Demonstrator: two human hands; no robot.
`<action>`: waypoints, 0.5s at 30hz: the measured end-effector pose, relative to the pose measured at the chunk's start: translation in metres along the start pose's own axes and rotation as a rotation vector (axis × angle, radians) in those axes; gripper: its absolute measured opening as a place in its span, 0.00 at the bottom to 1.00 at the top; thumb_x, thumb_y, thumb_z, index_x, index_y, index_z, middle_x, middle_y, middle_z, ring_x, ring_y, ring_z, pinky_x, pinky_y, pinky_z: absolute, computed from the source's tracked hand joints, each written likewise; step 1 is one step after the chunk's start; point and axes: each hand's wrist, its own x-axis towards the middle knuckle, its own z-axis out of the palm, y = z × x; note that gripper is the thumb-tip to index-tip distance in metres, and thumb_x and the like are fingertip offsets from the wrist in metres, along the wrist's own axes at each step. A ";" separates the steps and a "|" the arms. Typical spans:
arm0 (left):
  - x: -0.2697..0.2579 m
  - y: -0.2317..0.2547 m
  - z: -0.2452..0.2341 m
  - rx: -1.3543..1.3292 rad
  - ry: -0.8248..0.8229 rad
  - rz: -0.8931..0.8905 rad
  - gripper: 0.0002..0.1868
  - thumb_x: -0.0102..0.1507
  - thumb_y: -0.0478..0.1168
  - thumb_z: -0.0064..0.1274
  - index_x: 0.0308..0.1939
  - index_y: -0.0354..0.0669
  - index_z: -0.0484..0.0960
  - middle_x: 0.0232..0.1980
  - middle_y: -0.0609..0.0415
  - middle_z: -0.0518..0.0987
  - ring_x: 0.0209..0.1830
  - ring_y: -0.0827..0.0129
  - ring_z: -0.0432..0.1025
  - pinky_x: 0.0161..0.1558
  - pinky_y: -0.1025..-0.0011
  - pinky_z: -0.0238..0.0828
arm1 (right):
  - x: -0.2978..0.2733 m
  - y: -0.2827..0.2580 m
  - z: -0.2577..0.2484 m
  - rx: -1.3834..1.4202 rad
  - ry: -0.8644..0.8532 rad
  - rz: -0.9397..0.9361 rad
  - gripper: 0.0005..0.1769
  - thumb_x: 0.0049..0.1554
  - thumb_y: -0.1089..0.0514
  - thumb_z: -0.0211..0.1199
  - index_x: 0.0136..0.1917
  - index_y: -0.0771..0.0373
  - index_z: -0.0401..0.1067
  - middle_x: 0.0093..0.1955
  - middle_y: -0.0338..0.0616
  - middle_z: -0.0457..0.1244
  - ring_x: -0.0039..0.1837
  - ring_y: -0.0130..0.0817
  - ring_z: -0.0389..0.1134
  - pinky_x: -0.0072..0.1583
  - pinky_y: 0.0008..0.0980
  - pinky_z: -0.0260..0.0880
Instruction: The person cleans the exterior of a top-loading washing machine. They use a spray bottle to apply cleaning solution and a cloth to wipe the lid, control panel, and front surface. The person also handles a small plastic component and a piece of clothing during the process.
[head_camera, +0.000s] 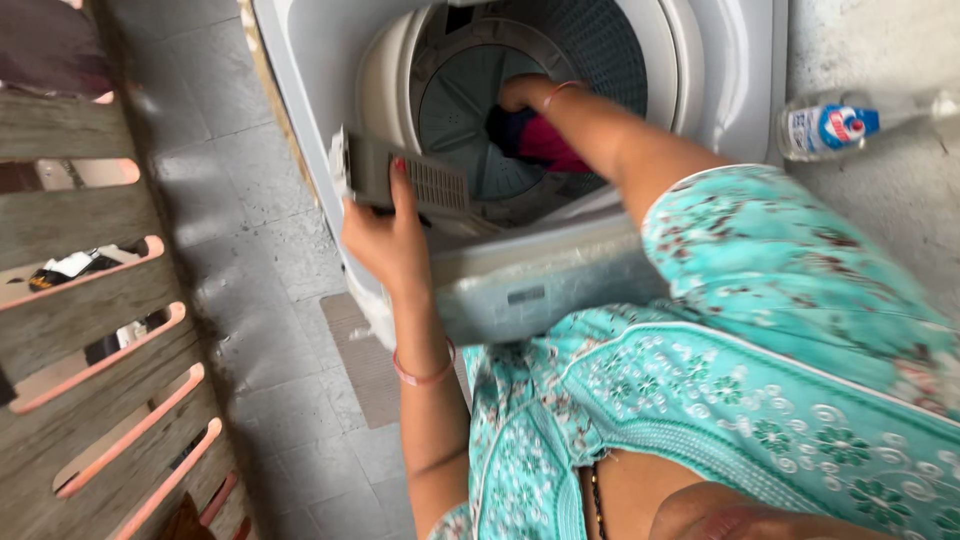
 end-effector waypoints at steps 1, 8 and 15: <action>0.000 0.001 0.001 -0.013 0.004 -0.003 0.14 0.66 0.42 0.62 0.43 0.32 0.83 0.35 0.51 0.85 0.32 0.74 0.77 0.38 0.74 0.75 | 0.013 -0.001 -0.004 0.031 0.039 0.029 0.26 0.59 0.45 0.62 0.61 0.67 0.77 0.63 0.60 0.68 0.64 0.55 0.69 0.64 0.52 0.67; 0.009 0.008 0.003 0.161 0.009 -0.078 0.14 0.65 0.42 0.64 0.39 0.32 0.83 0.32 0.52 0.84 0.28 0.75 0.76 0.34 0.75 0.73 | 0.097 -0.004 -0.021 0.228 0.237 0.189 0.26 0.60 0.45 0.61 0.62 0.66 0.75 0.63 0.58 0.67 0.65 0.54 0.68 0.65 0.51 0.66; 0.010 0.011 0.002 0.103 -0.041 -0.157 0.10 0.65 0.38 0.64 0.41 0.31 0.84 0.35 0.54 0.85 0.32 0.78 0.77 0.35 0.77 0.74 | 0.154 -0.002 -0.017 0.373 0.340 0.260 0.26 0.60 0.45 0.60 0.63 0.65 0.74 0.64 0.57 0.67 0.66 0.53 0.67 0.66 0.50 0.65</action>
